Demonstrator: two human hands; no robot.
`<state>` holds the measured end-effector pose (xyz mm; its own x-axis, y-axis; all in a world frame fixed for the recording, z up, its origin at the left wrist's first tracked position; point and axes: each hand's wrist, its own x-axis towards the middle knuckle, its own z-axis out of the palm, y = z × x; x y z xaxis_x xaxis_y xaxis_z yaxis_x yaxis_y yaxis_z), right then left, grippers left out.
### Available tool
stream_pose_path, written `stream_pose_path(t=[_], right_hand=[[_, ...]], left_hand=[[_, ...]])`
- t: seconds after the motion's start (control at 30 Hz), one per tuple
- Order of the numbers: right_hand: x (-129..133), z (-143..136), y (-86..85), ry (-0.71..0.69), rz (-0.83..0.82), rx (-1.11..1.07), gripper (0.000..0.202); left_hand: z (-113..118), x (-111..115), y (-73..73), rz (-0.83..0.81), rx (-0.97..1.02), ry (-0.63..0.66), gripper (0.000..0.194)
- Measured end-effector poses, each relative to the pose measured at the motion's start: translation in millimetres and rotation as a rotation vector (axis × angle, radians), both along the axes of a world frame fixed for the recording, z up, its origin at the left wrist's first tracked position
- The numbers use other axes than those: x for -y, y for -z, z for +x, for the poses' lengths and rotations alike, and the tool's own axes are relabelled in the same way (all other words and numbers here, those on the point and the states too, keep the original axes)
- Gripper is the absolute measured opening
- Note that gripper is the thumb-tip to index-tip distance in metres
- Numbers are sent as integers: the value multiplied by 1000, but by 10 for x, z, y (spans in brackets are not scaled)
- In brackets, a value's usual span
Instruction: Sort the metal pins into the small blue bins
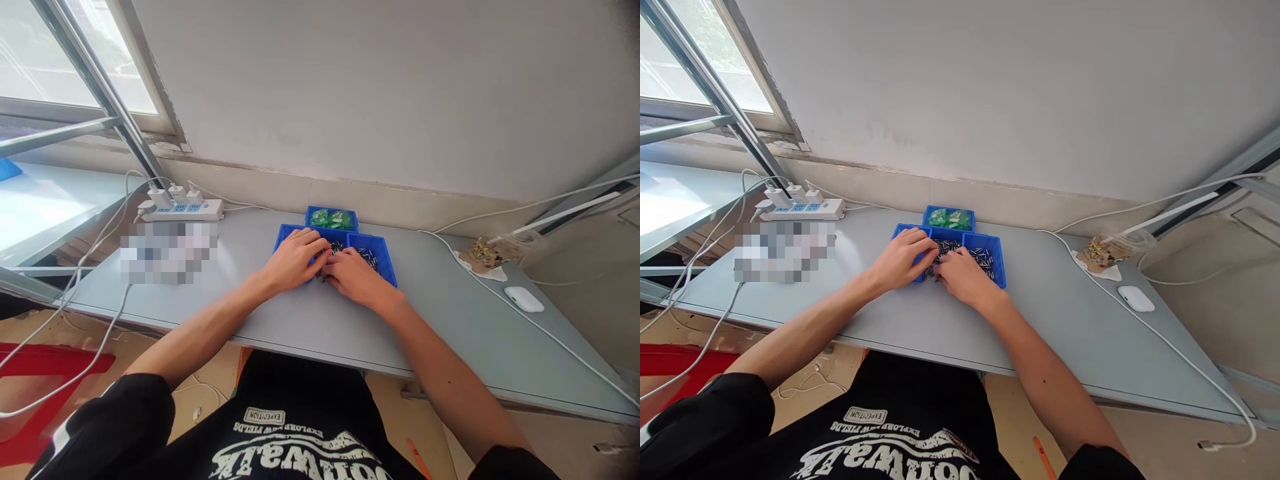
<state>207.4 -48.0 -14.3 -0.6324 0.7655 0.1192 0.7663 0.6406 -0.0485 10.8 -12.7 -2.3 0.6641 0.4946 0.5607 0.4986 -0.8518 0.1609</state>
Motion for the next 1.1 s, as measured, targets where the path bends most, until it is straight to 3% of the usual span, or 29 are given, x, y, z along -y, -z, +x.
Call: stream_pose_path(t=[0.23, 0.6, 0.87, 1.1], right_hand=[[15, -37, 7, -52, 61, -45, 26], [-38, 10, -28, 156, 315, -277, 24], [-15, 3, -64, 115, 414, -452, 29], [-20, 12, -63, 128, 436, -470, 26]], left_hand=[[-4, 3, 6, -5, 8, 14, 28], [-4, 7, 0, -68, 64, -67, 27], [-15, -37, 7, -7, 40, -77, 31], [-6, -36, 4, -34, 35, -104, 33]])
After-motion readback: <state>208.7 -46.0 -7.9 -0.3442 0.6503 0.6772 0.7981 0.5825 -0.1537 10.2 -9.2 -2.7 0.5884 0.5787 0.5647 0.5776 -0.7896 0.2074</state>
